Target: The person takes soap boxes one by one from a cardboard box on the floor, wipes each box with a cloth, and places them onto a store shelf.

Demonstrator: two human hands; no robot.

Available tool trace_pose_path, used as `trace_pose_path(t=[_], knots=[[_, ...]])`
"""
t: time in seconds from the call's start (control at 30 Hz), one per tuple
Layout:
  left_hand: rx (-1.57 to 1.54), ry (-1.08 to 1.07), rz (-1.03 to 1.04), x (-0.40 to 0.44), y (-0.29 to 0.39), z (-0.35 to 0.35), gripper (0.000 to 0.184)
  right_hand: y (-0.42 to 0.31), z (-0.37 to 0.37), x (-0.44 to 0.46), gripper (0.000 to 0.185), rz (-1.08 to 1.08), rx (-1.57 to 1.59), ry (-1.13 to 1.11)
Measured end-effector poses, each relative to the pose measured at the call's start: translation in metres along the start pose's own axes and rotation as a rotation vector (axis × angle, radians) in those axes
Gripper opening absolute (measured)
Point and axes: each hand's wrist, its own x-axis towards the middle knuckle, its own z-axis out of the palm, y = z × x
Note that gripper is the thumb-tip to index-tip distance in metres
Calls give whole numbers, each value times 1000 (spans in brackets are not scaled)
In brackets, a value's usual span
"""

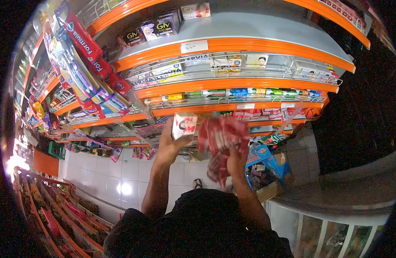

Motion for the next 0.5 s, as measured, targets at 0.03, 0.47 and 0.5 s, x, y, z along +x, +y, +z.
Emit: trace_pose_path(t=[0.03, 0.47, 0.5], knots=[[243, -50, 194, 0, 0, -1, 49, -13, 0, 14, 34, -95, -26, 41], [201, 95, 208, -12, 16, 5, 43, -6, 1, 11, 30, -169, -251, -338], [347, 99, 278, -11, 19, 3, 44, -6, 2, 13, 26, -71, -59, -223]])
